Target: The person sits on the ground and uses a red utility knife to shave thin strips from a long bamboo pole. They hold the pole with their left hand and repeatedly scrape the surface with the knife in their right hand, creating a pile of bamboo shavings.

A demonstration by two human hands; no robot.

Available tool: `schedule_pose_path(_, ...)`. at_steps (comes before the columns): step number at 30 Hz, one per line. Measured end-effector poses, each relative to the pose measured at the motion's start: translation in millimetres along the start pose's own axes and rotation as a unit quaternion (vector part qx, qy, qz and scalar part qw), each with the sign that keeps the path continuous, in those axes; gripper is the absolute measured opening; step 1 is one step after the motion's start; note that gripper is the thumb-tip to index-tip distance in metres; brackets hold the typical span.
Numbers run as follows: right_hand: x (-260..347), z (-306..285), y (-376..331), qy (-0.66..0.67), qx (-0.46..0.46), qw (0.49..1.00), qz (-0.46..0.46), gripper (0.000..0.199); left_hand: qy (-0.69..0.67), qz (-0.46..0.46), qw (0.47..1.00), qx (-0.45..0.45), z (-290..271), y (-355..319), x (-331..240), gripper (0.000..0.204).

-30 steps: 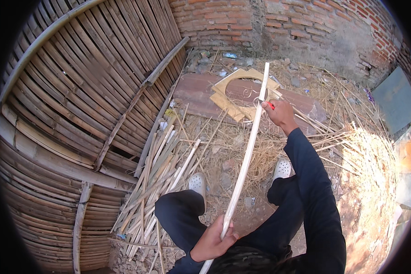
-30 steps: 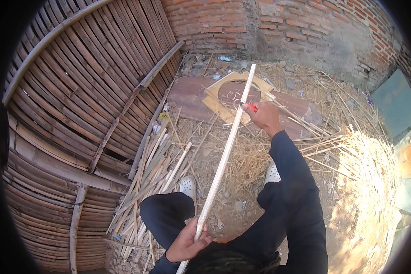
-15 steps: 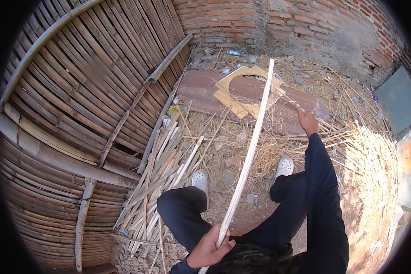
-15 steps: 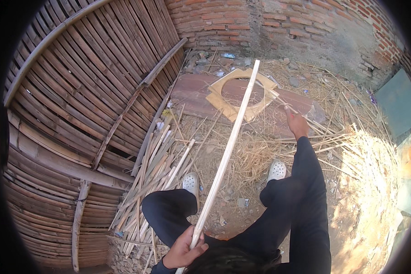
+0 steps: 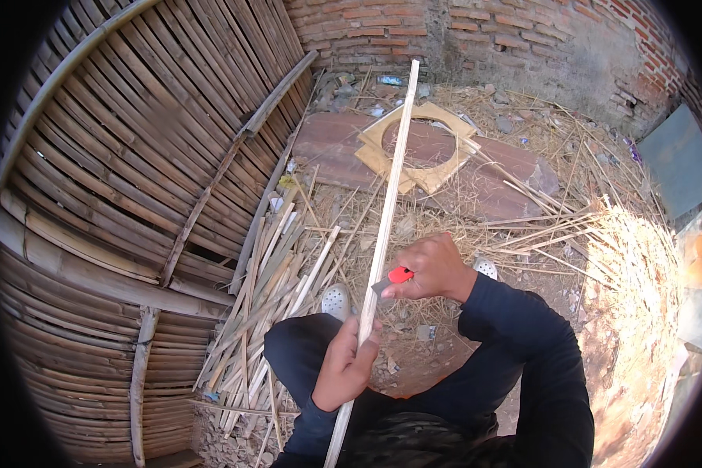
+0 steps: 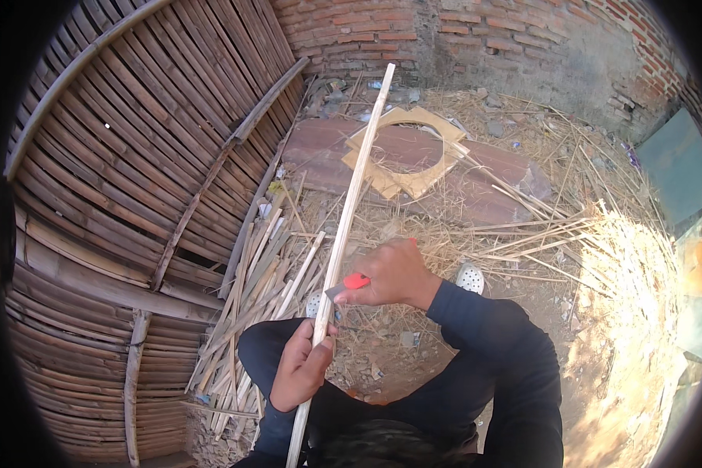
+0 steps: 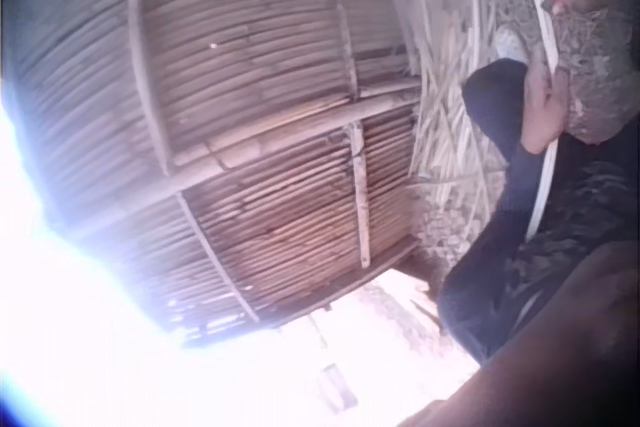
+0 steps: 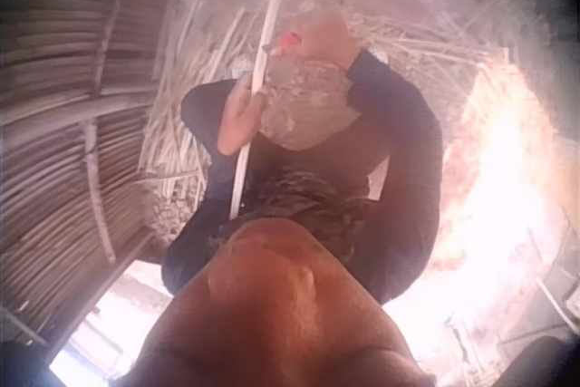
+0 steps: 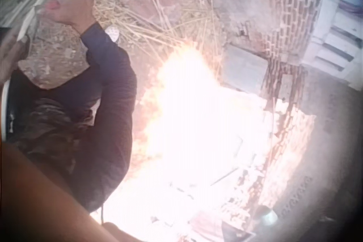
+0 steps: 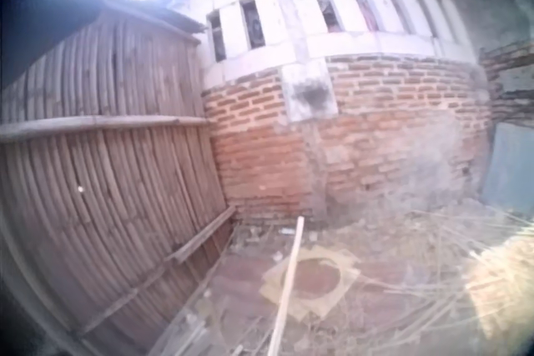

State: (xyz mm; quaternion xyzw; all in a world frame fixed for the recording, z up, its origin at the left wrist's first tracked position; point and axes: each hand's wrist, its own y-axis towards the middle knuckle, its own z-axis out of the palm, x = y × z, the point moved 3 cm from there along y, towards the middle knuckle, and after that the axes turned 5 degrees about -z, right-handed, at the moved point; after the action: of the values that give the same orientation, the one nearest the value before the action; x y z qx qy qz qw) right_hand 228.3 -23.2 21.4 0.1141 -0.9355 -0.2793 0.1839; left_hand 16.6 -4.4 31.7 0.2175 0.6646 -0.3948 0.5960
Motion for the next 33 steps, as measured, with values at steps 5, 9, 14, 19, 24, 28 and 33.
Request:
schedule_pose_path(5, 7, 4, 5, 0.004, -0.01, 0.999, 0.036, 0.059, 0.013, -0.02, 1.0, -0.015, -8, 0, -2, 0.016)
schedule_pose_path(9, 23, 9, 5, -0.026, -0.046, 0.999, 0.001, 0.062, 0.009, -0.025, 1.0, -0.002, -8, 3, 4, 0.016)
schedule_pose_path(14, 1, 5, 15, -0.037, -0.043, 0.998, -0.015, 0.061, 0.033, 0.014, 0.999, 0.001, -8, 6, 3, 0.017)
schedule_pose_path(19, -70, -13, 20, -0.123, -0.05, 0.97, 0.202, 0.063, 0.024, -0.031, 0.999, 0.033, 0, -12, 1, 0.017)
schedule_pose_path(24, -74, -1, 3, -0.042, 0.006, 0.977, 0.207, 0.065, -0.03, -0.048, 0.998, 0.043, 6, -21, 13, 0.015)
schedule_pose_path(28, 11, 17, -1, -0.003, 0.037, 0.998, 0.046, 0.063, -0.114, -0.059, 0.991, 0.028, -1, -6, -2, 0.015)
schedule_pose_path(33, -21, 11, 8, -0.04, -0.03, 0.998, 0.039, 0.06, -0.137, -0.082, 0.986, 0.049, -1, -10, -4, 0.017)
